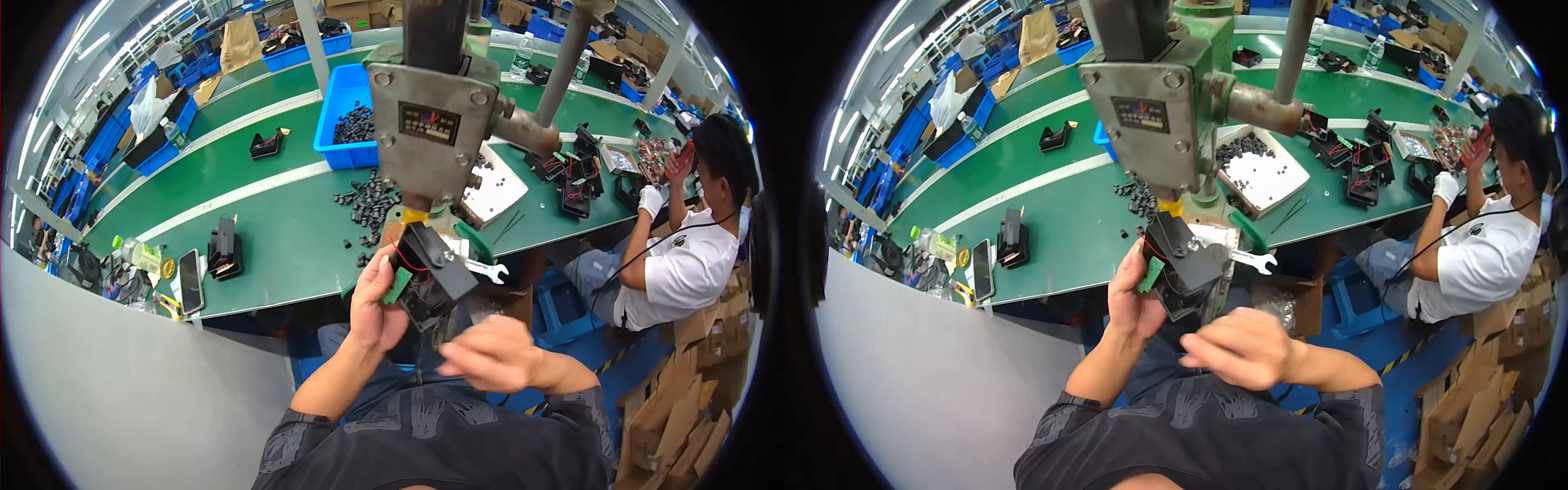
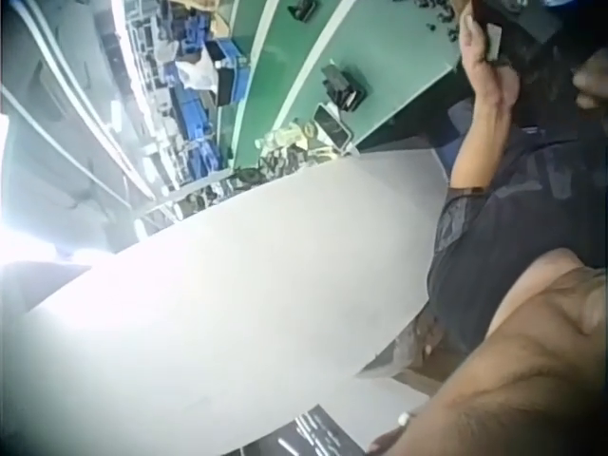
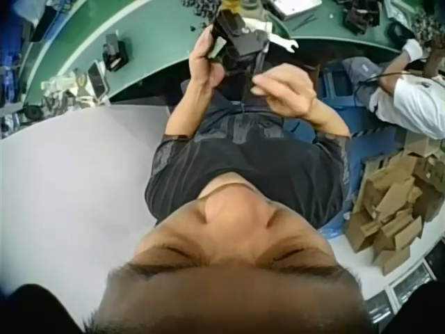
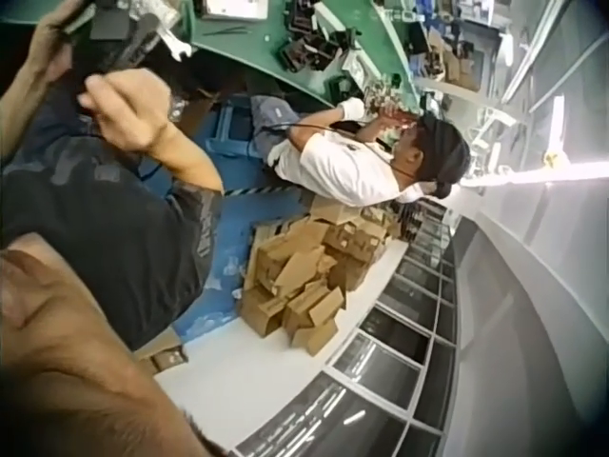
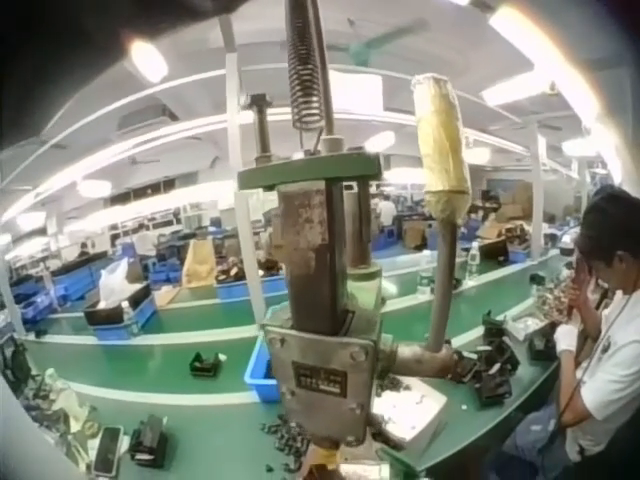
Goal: Assembling small electronic components using a manual press machine on an industrial production line.
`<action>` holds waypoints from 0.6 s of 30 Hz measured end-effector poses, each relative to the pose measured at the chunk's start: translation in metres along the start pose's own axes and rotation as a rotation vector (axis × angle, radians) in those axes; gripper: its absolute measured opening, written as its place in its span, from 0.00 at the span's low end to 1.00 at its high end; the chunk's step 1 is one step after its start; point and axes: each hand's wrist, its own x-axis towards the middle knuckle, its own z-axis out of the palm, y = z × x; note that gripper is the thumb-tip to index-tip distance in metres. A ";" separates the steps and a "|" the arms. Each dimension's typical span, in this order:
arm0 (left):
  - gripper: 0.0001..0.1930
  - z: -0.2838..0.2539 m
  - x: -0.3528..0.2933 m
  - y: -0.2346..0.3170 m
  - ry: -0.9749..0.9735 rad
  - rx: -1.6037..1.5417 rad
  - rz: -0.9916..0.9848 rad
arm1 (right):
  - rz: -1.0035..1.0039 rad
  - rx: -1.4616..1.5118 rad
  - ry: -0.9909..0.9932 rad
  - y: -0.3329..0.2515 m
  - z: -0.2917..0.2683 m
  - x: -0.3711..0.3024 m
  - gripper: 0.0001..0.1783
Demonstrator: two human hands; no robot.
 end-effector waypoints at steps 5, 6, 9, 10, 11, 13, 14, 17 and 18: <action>0.16 -0.021 -0.017 0.010 -0.003 -0.106 -0.171 | 0.483 0.126 0.100 0.007 -0.003 0.030 0.14; 0.16 -0.021 -0.019 0.011 -0.001 -0.104 -0.172 | 0.485 0.127 0.102 0.009 -0.001 0.033 0.14; 0.16 -0.022 -0.025 0.012 0.022 -0.102 -0.189 | 0.585 0.315 0.042 0.014 0.010 0.034 0.12; 0.16 -0.022 -0.027 0.012 0.029 -0.102 -0.195 | 0.618 0.378 0.021 0.015 0.012 0.034 0.12; 0.16 -0.023 -0.027 0.013 0.032 -0.103 -0.193 | 0.618 0.381 0.019 0.015 0.012 0.035 0.12; 0.15 -0.026 -0.028 0.014 -0.029 -0.096 -0.190 | 0.601 0.354 -0.020 0.017 0.012 0.035 0.10; 0.15 -0.027 -0.028 0.014 -0.059 -0.092 -0.190 | 0.593 0.340 -0.038 0.017 0.012 0.035 0.10; 0.15 -0.026 -0.028 0.011 -0.024 -0.041 -0.163 | 0.529 0.275 -0.031 0.021 0.015 0.029 0.09; 0.15 -0.024 -0.028 0.009 0.043 0.008 -0.130 | 0.468 0.228 -0.006 0.024 0.017 0.024 0.08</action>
